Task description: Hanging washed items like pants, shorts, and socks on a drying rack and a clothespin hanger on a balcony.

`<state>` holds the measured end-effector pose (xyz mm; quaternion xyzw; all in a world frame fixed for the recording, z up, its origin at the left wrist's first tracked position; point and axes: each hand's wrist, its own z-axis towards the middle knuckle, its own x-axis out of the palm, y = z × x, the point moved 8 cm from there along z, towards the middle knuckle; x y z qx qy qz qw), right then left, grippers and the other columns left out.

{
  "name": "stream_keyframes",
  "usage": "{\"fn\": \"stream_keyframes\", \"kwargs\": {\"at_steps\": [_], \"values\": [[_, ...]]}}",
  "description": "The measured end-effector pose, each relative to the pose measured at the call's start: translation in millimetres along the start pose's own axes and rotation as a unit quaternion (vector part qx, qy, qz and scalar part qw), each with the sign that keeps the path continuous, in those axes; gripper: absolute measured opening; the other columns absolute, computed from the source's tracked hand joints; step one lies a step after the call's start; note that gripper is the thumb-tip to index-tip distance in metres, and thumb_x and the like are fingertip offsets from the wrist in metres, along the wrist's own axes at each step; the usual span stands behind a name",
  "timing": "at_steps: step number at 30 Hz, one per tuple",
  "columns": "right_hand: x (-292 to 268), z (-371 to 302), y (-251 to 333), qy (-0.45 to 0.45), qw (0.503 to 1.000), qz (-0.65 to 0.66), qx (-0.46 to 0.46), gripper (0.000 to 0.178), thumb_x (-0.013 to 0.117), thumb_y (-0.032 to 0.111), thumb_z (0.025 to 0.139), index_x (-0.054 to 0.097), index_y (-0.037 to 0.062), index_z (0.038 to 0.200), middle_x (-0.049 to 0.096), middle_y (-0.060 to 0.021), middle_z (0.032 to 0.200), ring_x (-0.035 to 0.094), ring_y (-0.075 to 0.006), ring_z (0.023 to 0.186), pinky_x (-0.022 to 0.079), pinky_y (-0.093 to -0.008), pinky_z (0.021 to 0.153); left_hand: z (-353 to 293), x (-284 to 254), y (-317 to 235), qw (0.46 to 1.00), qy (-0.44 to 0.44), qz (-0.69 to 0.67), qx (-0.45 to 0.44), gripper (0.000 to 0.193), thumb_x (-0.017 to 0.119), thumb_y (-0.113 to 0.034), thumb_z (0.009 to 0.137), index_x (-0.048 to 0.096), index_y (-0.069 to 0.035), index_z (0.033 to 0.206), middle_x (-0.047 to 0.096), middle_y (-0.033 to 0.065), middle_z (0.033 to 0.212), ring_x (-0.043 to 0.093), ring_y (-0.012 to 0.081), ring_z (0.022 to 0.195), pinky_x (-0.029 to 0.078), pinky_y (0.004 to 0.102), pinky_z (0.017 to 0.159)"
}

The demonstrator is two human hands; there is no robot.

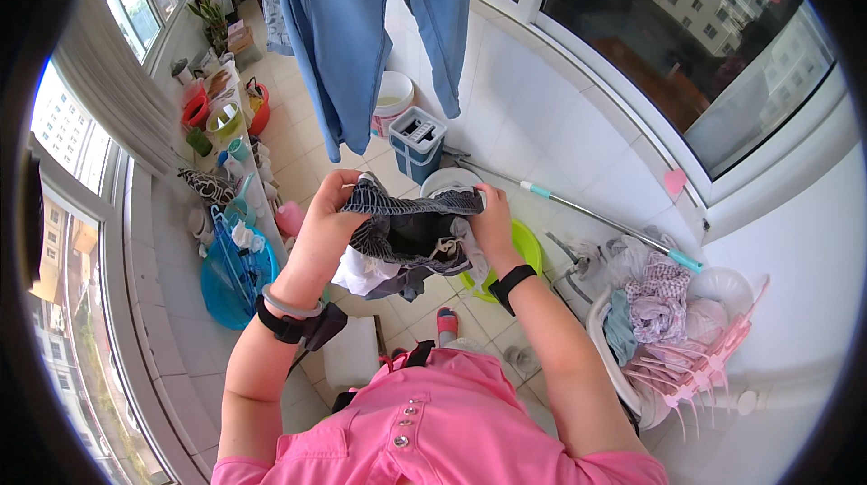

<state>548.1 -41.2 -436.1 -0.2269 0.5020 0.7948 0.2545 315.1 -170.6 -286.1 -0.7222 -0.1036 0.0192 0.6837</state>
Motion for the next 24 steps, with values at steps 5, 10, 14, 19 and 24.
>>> {"fn": "stream_keyframes", "kwargs": {"at_steps": [5,10,14,19,24], "values": [[-1,22,-17,0.322,0.938,0.024,0.123,0.033,0.065,0.017,0.081,0.057,0.0066,0.111,0.061,-0.0158,0.101,0.059,-0.0287,0.092,0.050,-0.0388,0.072,4,-54,14,0.991,-0.062,0.107,0.058,0.044,0.057,0.010,0.074,0.047,0.000,0.115,0.061,0.0070,0.088,0.058,0.0132,0.080,0.045,0.0236,0.068],[10,37,5,0.125,0.861,0.356,0.341,0.026,0.059,0.017,0.087,0.054,0.0057,0.110,0.058,-0.0039,0.095,0.055,-0.0170,0.087,0.045,-0.0291,0.072,2,-74,37,0.992,-0.093,0.086,0.013,0.043,0.054,0.010,0.074,0.050,-0.002,0.114,0.055,0.0033,0.081,0.052,0.0102,0.074,0.041,0.0217,0.065],[31,17,87,0.209,0.966,0.050,-0.145,0.030,0.069,0.009,0.075,0.052,0.0047,0.100,0.060,-0.0103,0.092,0.059,-0.0284,0.088,0.044,-0.0338,0.076,-11,-83,19,0.992,-0.100,0.064,0.034,0.044,0.051,0.011,0.074,0.050,-0.002,0.116,0.053,0.0022,0.084,0.051,0.0094,0.079,0.041,0.0208,0.069],[5,65,25,0.139,0.961,-0.232,-0.053,0.039,0.059,-0.001,0.071,0.056,0.0101,0.109,0.059,-0.0109,0.099,0.056,-0.0343,0.101,0.043,-0.0444,0.083,-15,-125,30,0.943,-0.142,0.292,0.067,0.046,0.051,0.012,0.066,0.054,-0.003,0.109,0.052,0.0090,0.087,0.053,0.0203,0.082,0.044,0.0276,0.075],[51,44,-11,0.342,0.920,-0.190,-0.022,0.047,0.055,0.006,0.076,0.050,0.0053,0.123,0.063,-0.0218,0.101,0.057,-0.0397,0.103,0.045,-0.0452,0.088,-3,-110,31,0.881,-0.091,0.458,0.070,0.039,0.054,0.004,0.067,0.059,-0.006,0.105,0.056,0.0154,0.094,0.058,0.0344,0.090,0.047,0.0382,0.080]]}}
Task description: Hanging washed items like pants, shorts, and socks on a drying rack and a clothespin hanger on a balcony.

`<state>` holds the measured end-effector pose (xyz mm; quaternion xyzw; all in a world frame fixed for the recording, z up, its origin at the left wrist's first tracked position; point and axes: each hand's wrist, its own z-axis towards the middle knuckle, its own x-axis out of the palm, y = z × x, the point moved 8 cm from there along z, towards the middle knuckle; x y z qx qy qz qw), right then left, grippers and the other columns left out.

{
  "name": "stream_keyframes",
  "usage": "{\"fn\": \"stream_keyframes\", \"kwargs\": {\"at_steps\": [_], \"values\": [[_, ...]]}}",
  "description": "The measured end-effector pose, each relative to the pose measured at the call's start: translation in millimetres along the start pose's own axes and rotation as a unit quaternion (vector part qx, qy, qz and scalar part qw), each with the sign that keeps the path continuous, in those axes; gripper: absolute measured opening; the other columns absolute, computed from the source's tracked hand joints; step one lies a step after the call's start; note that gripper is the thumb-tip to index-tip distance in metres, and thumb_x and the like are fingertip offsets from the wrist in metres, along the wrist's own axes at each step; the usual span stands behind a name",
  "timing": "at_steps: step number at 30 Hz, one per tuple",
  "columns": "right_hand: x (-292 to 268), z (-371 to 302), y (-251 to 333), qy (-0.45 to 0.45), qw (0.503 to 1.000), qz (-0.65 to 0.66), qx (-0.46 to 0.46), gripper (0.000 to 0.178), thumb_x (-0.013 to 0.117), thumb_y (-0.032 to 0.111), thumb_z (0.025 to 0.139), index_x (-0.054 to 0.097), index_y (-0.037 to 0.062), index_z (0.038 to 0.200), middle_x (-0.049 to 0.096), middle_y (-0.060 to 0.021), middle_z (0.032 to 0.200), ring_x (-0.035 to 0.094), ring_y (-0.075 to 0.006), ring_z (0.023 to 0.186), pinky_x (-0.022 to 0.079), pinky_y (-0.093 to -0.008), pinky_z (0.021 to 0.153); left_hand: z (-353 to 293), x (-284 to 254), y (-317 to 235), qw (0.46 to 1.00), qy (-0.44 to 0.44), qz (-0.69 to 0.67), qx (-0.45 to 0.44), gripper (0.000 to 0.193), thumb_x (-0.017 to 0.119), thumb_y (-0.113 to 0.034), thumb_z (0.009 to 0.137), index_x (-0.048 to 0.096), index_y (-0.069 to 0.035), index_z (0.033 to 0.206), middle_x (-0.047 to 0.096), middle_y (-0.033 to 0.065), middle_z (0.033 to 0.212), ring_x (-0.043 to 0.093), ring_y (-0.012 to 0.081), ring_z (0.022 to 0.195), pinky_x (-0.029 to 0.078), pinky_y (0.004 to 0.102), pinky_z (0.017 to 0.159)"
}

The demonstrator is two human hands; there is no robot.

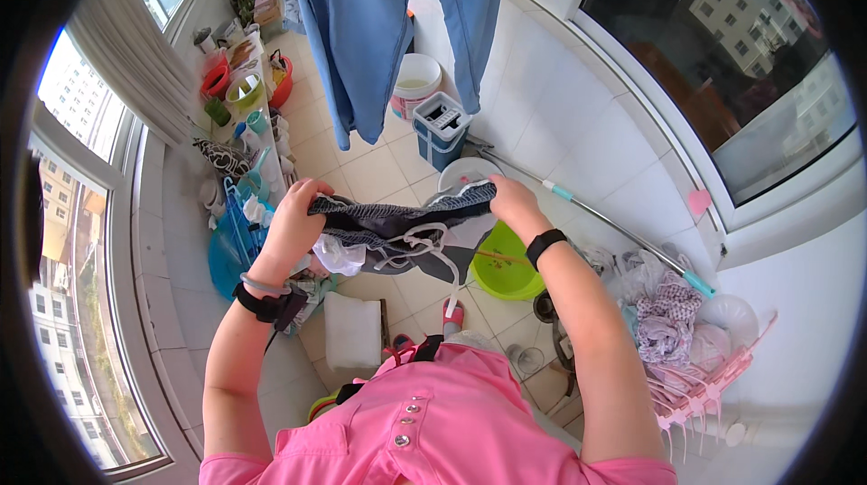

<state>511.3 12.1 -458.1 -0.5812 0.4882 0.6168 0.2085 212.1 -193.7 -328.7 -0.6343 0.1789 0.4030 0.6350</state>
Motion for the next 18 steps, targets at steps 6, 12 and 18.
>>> {"fn": "stream_keyframes", "kwargs": {"at_steps": [6,12,18], "values": [[-32,5,-20,0.132,0.948,0.195,0.214,0.058,0.040,0.001,0.082,0.037,0.0028,0.139,0.067,-0.0235,0.087,0.068,-0.0290,0.066,0.054,-0.0376,0.056,16,36,63,0.973,0.133,0.156,-0.108,0.042,0.050,-0.007,0.076,0.061,-0.012,0.116,0.062,0.0204,0.103,0.062,0.0367,0.092,0.049,0.0408,0.081],[-199,7,54,-0.198,0.906,0.372,-0.034,0.063,0.034,-0.010,0.078,0.043,0.0078,0.137,0.065,-0.0140,0.086,0.064,-0.0183,0.067,0.052,-0.0271,0.062,64,-73,-72,0.993,-0.024,0.104,0.051,0.053,0.047,-0.003,0.075,0.054,-0.012,0.126,0.057,0.0181,0.119,0.057,0.0358,0.104,0.046,0.0394,0.088],[-23,-63,23,-0.038,0.995,-0.001,-0.091,0.058,0.046,-0.005,0.079,0.052,0.0164,0.132,0.065,-0.0222,0.094,0.063,-0.0375,0.090,0.049,-0.0382,0.082,13,36,8,0.980,0.002,0.146,0.135,0.049,0.050,-0.002,0.073,0.060,-0.013,0.120,0.059,0.0169,0.115,0.062,0.0327,0.094,0.049,0.0371,0.082]]}}
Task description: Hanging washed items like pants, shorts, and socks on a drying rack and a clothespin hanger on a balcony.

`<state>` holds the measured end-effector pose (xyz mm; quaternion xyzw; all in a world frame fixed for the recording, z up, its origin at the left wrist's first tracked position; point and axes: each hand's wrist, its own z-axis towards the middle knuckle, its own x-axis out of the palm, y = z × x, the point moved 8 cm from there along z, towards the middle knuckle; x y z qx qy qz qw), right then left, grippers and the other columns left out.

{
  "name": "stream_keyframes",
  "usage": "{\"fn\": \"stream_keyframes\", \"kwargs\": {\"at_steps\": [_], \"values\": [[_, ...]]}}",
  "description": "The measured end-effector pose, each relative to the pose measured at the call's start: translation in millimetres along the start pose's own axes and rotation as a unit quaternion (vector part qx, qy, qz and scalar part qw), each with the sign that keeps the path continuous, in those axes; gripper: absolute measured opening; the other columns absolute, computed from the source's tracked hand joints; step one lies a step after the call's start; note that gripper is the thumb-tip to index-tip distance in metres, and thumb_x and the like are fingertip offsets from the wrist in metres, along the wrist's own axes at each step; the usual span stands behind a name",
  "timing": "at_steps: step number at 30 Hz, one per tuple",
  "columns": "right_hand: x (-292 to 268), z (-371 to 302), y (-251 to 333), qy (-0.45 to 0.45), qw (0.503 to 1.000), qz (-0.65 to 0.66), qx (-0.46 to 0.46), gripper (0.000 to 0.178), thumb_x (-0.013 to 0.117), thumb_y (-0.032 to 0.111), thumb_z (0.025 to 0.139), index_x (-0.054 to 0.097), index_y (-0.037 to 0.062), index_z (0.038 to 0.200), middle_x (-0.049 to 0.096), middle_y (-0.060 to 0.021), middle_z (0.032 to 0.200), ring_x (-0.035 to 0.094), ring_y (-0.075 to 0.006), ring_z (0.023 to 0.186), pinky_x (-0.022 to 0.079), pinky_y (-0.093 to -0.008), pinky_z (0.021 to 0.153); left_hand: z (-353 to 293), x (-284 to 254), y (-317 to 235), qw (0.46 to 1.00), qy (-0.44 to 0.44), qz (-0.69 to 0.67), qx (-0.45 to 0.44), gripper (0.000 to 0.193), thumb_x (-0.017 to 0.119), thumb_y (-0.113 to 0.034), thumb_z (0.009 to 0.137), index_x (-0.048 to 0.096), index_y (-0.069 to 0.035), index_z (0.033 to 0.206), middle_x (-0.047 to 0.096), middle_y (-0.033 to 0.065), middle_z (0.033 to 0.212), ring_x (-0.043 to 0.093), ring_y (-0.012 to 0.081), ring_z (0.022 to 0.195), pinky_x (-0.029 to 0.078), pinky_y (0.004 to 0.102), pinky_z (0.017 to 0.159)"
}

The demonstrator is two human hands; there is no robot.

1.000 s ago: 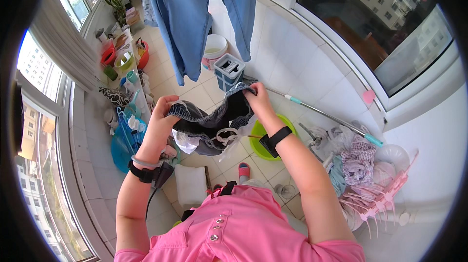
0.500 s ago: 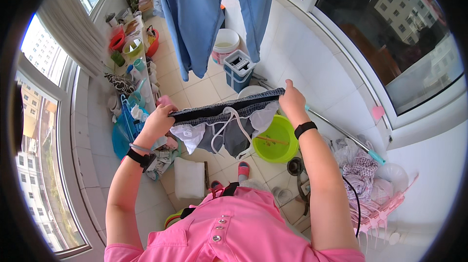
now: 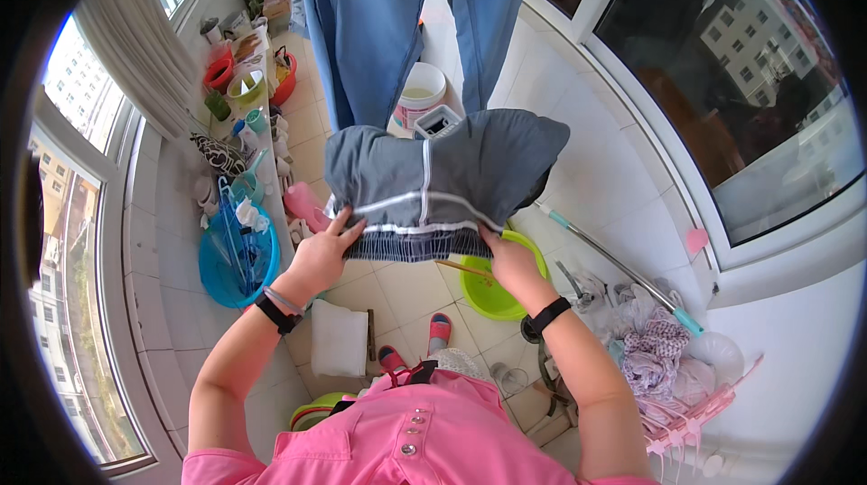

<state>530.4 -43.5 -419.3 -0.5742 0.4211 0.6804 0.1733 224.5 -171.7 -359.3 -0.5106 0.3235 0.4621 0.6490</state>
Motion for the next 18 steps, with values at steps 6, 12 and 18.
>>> {"fn": "stream_keyframes", "kwargs": {"at_steps": [6,12,18], "values": [[-74,31,-57,-0.072,0.954,0.249,0.147,0.028,0.045,-0.002,0.082,0.064,0.0045,0.102,0.064,-0.0133,0.077,0.063,-0.0178,0.062,0.050,-0.0290,0.060,35,19,39,0.948,0.113,-0.209,-0.212,0.028,0.049,-0.003,0.075,0.067,-0.006,0.096,0.066,0.0203,0.085,0.063,0.0379,0.081,0.049,0.0408,0.074],[-151,43,-17,-0.217,0.895,0.347,0.181,0.020,0.050,-0.001,0.082,0.061,0.0010,0.099,0.062,-0.0064,0.078,0.060,-0.0156,0.066,0.048,-0.0269,0.062,64,-84,-5,0.942,0.014,-0.270,-0.199,0.026,0.050,0.000,0.076,0.061,0.004,0.099,0.060,0.0091,0.070,0.059,0.0156,0.058,0.048,0.0290,0.058],[-124,28,-14,-0.140,0.978,0.053,0.146,0.034,0.055,0.009,0.073,0.057,0.0132,0.107,0.063,-0.0121,0.079,0.061,-0.0324,0.078,0.048,-0.0378,0.071,37,-97,-6,0.986,0.026,-0.120,-0.109,0.020,0.051,-0.002,0.071,0.061,0.003,0.088,0.058,0.0168,0.062,0.060,0.0264,0.050,0.047,0.0358,0.052]]}}
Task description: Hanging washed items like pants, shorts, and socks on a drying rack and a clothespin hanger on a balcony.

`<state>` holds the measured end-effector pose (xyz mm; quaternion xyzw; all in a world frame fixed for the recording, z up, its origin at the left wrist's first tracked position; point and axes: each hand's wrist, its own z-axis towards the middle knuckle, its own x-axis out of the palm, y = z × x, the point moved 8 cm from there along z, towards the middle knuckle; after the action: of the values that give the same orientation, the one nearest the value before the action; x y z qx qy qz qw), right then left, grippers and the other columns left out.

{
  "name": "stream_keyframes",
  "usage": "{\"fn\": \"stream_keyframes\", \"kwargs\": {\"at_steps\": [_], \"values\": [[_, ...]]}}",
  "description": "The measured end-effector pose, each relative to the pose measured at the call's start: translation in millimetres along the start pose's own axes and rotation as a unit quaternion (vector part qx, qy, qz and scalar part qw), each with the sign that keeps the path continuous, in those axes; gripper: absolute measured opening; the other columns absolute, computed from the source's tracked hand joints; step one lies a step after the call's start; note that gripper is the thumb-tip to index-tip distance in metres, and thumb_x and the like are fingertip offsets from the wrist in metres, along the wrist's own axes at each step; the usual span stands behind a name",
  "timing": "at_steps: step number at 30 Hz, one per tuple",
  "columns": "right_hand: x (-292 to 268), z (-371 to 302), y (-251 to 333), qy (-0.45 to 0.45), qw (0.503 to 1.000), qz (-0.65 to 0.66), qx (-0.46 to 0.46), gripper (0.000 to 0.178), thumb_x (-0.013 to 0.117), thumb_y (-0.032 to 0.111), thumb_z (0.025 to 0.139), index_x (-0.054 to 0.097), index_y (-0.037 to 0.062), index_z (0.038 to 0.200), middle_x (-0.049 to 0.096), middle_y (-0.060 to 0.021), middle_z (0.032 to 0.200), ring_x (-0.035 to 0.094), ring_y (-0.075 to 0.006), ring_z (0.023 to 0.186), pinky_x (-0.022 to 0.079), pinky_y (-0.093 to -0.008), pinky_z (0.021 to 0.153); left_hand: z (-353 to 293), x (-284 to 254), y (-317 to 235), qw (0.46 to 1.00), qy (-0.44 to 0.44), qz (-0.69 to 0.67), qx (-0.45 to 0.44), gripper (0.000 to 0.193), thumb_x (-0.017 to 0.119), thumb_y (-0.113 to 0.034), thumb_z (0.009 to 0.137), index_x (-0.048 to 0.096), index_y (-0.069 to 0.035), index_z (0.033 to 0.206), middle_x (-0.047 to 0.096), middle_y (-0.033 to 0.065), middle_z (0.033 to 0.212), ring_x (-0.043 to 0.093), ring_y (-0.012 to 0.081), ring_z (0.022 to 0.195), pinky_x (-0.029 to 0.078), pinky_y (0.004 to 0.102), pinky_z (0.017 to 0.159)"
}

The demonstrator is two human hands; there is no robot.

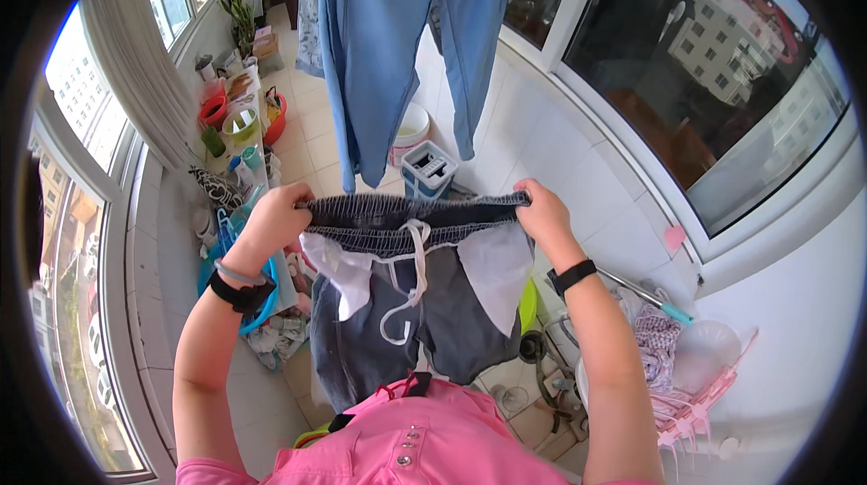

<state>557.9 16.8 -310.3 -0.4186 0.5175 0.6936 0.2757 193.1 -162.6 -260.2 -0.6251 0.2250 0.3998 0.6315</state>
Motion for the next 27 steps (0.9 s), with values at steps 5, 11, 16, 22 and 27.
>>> {"fn": "stream_keyframes", "kwargs": {"at_steps": [5,11,16,22,27], "values": [[-37,-52,34,0.028,0.997,-0.065,-0.014,0.050,0.056,0.019,0.076,0.047,0.0062,0.123,0.063,-0.0152,0.078,0.063,-0.0300,0.078,0.048,-0.0391,0.071,-71,-5,3,0.992,0.095,-0.041,-0.079,0.026,0.054,-0.012,0.075,0.064,-0.003,0.097,0.066,0.0183,0.076,0.065,0.0320,0.071,0.050,0.0386,0.067],[63,-82,-35,0.485,0.852,0.100,0.171,0.051,0.039,0.019,0.087,0.038,0.0190,0.139,0.068,-0.0140,0.093,0.067,-0.0244,0.073,0.055,-0.0329,0.063,-79,105,89,0.912,0.406,-0.057,-0.005,0.041,0.047,-0.006,0.078,0.058,-0.006,0.117,0.067,0.0143,0.082,0.066,0.0247,0.076,0.052,0.0321,0.068],[13,-25,43,0.331,0.917,0.208,0.078,0.055,0.034,0.005,0.088,0.044,0.0224,0.138,0.065,-0.0096,0.089,0.065,-0.0179,0.072,0.052,-0.0289,0.062,-76,-45,-59,0.982,0.121,0.145,0.029,0.047,0.048,-0.007,0.076,0.060,-0.010,0.121,0.058,0.0224,0.119,0.060,0.0347,0.104,0.048,0.0417,0.087],[-137,-82,108,-0.219,0.941,0.147,-0.214,0.054,0.047,0.005,0.082,0.046,0.0152,0.135,0.061,-0.0197,0.102,0.062,-0.0319,0.085,0.050,-0.0370,0.075,-97,-104,-107,0.893,-0.351,-0.179,0.216,0.057,0.048,0.008,0.072,0.047,0.004,0.129,0.047,0.0222,0.133,0.047,0.0399,0.118,0.038,0.0414,0.102],[124,-103,-23,0.279,0.948,0.087,-0.123,0.041,0.051,0.005,0.089,0.051,0.0153,0.129,0.063,-0.0133,0.113,0.064,-0.0289,0.095,0.053,-0.0455,0.082,-88,94,121,0.993,0.111,0.010,0.038,0.035,0.047,0.004,0.076,0.059,0.001,0.108,0.062,0.0246,0.097,0.057,0.0390,0.089,0.045,0.0426,0.079]]}}
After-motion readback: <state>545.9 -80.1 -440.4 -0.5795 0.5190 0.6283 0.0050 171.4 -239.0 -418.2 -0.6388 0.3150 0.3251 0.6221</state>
